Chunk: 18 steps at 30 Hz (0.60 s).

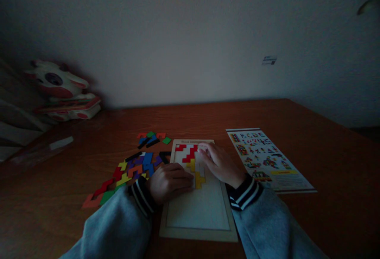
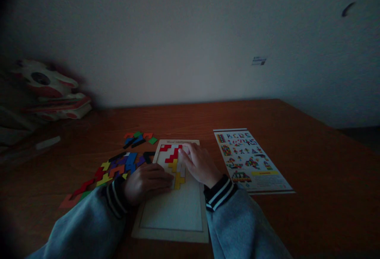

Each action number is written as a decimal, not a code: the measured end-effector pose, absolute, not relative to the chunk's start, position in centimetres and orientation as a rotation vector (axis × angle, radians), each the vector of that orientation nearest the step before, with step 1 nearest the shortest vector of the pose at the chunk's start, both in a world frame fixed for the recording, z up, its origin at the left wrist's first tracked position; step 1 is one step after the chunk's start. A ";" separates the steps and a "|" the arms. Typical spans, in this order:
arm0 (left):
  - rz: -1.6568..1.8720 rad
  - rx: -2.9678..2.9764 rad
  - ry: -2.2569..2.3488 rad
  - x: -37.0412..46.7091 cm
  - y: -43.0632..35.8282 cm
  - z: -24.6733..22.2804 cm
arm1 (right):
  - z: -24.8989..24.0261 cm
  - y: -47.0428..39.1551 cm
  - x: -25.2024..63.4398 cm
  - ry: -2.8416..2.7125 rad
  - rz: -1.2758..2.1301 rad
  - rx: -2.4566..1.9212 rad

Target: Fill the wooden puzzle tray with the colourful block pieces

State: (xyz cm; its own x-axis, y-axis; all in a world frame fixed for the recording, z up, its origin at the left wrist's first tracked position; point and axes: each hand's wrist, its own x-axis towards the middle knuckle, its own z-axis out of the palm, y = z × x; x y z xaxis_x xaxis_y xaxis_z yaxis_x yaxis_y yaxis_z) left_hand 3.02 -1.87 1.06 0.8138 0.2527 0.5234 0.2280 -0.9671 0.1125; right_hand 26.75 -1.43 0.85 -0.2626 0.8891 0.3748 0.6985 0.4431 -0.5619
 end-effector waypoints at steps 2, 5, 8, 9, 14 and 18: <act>0.854 2.946 0.384 3.0 -1.8 1.0 | 0.8 -1.4 26.8 -2.043 0.364 -1.324; 0.849 2.939 0.393 3.0 -1.8 0.9 | 0.8 -1.4 26.8 -2.043 0.360 -1.326; 0.857 2.937 0.398 3.0 -1.8 1.0 | 0.8 -1.4 26.8 -2.041 0.368 -1.320; 0.863 2.937 0.395 3.0 -1.9 1.0 | 0.8 -1.4 26.8 -2.041 0.369 -1.318; 0.886 2.921 0.363 3.1 -1.8 1.3 | 0.9 -1.4 26.8 -2.044 0.375 -1.316; 0.856 2.902 0.346 3.2 -1.8 1.3 | 1.0 -1.5 26.8 -2.048 0.369 -1.318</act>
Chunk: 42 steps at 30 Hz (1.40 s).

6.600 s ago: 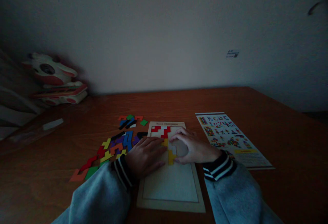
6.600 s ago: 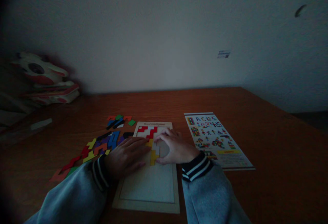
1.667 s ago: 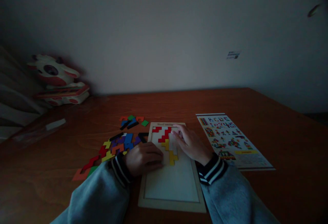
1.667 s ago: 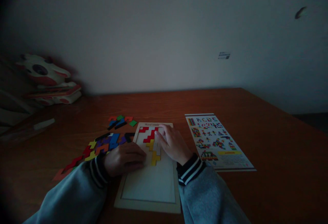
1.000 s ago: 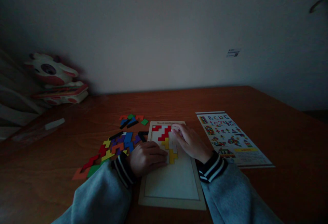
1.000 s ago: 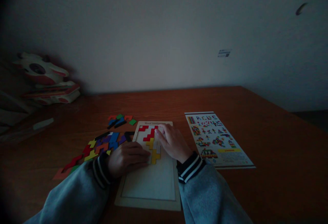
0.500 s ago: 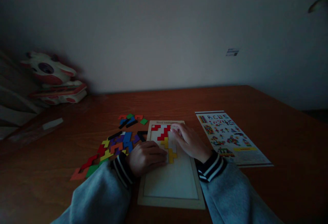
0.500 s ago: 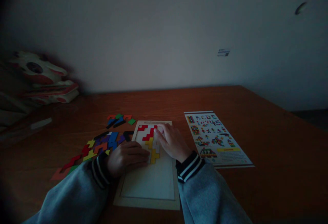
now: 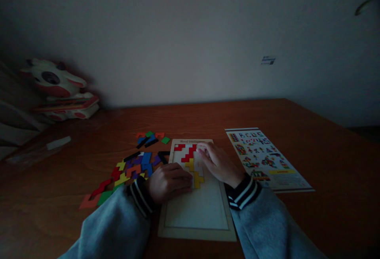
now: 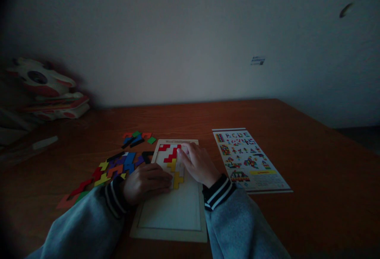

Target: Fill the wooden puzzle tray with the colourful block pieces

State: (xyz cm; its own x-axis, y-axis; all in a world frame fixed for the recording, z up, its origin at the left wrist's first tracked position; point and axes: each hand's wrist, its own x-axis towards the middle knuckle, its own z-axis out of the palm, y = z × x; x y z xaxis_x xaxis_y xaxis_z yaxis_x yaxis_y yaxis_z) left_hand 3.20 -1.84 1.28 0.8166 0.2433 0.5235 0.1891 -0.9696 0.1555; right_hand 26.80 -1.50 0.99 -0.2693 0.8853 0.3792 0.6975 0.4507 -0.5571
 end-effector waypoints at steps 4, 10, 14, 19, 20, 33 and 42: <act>0.833 2.908 0.361 3.1 -1.8 1.2 | 0.9 -1.5 26.8 -2.048 0.363 -1.327; 0.872 2.915 0.336 3.2 -1.9 1.5 | 0.8 -1.4 26.8 -2.046 0.360 -1.330; 0.910 2.910 0.302 3.3 -2.0 1.8 | 0.8 -1.4 26.8 -2.048 0.374 -1.319; 0.926 2.933 0.298 3.2 -2.1 1.9 | 0.9 -1.5 26.8 -2.044 0.391 -1.337; 0.927 2.941 0.299 3.2 -2.1 1.9 | 0.9 -1.5 26.8 -2.046 0.387 -1.336; 0.913 2.933 0.281 3.3 -2.2 2.1 | 0.8 -1.4 26.8 -2.044 0.411 -1.338; 0.955 2.940 0.284 3.2 -2.2 1.8 | 0.5 -1.4 26.8 -2.051 0.388 -1.339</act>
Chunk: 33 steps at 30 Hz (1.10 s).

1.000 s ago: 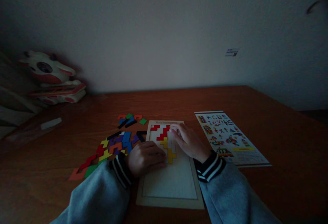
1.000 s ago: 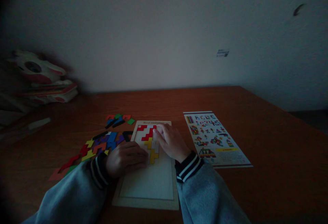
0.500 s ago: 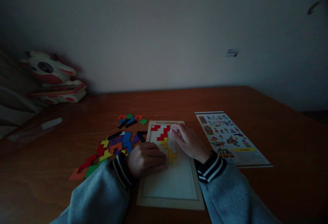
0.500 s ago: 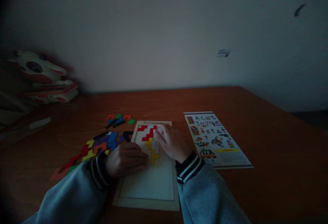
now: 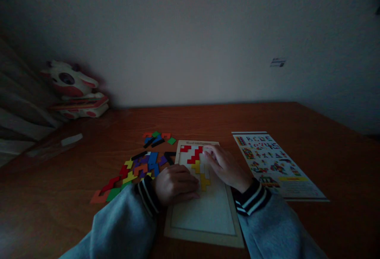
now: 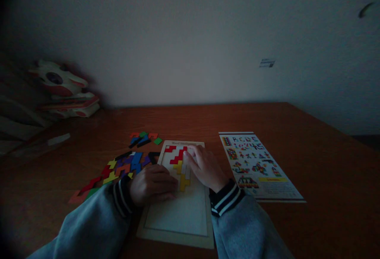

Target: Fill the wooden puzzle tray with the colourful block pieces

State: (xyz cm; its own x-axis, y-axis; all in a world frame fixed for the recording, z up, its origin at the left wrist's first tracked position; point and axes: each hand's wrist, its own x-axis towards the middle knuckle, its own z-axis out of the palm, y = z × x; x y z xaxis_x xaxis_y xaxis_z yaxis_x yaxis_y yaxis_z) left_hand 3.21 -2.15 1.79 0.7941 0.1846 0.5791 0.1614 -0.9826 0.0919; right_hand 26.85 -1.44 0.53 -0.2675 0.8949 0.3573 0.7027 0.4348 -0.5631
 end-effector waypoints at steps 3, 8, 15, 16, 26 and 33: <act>0.968 2.947 0.348 3.1 -2.2 2.0 | 0.4 -1.4 26.9 -2.047 0.384 -1.346; 1.030 2.934 0.909 2.3 -1.6 2.1 | 0.3 -1.4 27.0 -2.040 0.413 -1.333; 0.756 2.802 1.690 -1.1 0.5 1.8 | 0.3 -1.4 26.9 -2.046 0.415 -1.338; 0.726 2.777 1.759 -1.5 0.7 1.8 | 0.3 -1.4 26.9 -2.048 0.423 -1.341; 0.339 2.467 2.048 -5.6 0.8 4.9 | 0.3 -1.5 27.0 -2.030 0.482 -1.342; 0.178 2.643 1.723 -9.5 1.4 5.3 | 0.5 -1.5 26.9 -2.039 0.475 -1.326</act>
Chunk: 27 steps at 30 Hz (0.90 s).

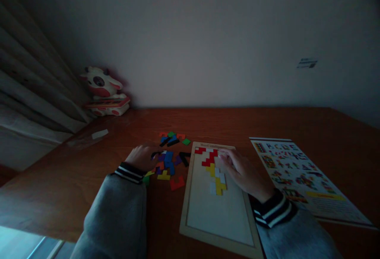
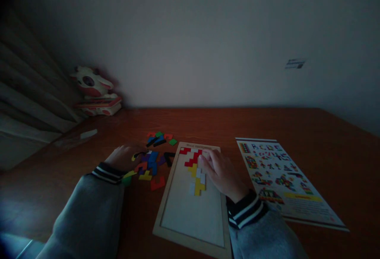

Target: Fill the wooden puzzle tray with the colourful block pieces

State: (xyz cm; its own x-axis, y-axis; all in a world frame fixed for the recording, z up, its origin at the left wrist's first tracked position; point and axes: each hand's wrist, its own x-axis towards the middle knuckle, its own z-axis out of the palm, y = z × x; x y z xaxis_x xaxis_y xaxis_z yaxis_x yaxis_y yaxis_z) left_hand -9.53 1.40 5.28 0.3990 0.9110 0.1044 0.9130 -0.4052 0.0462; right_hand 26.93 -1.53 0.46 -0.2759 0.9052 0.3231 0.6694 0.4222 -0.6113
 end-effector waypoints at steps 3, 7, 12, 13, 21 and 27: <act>-0.158 -2.664 -1.580 -9.0 1.6 4.7 | 0.4 -1.5 27.0 -2.037 0.473 -1.340; -0.108 -2.709 -1.519 -8.4 1.8 3.8 | 0.2 -1.5 27.0 -2.024 0.470 -1.336; -0.152 -2.725 -1.538 -8.0 2.0 3.0 | 0.1 -1.5 27.0 -2.029 0.444 -1.341; -0.160 -2.710 -1.566 -7.8 2.0 3.0 | 0.2 -1.5 27.0 -2.027 0.439 -1.343; -0.170 -2.456 -1.934 -7.0 1.4 4.3 | 0.0 -1.4 27.1 -2.021 0.437 -1.352; -0.127 -2.538 -1.816 -6.4 1.3 3.9 | 0.2 -1.4 27.0 -2.043 0.443 -1.332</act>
State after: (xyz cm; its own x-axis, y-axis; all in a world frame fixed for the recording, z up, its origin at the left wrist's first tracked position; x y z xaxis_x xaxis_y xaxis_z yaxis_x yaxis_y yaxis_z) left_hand -6.41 1.31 3.85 0.3209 0.9440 0.0768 0.9455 -0.3241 0.0326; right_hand 26.99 -1.44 0.25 -0.2717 0.9021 0.3353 0.6818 0.4264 -0.5944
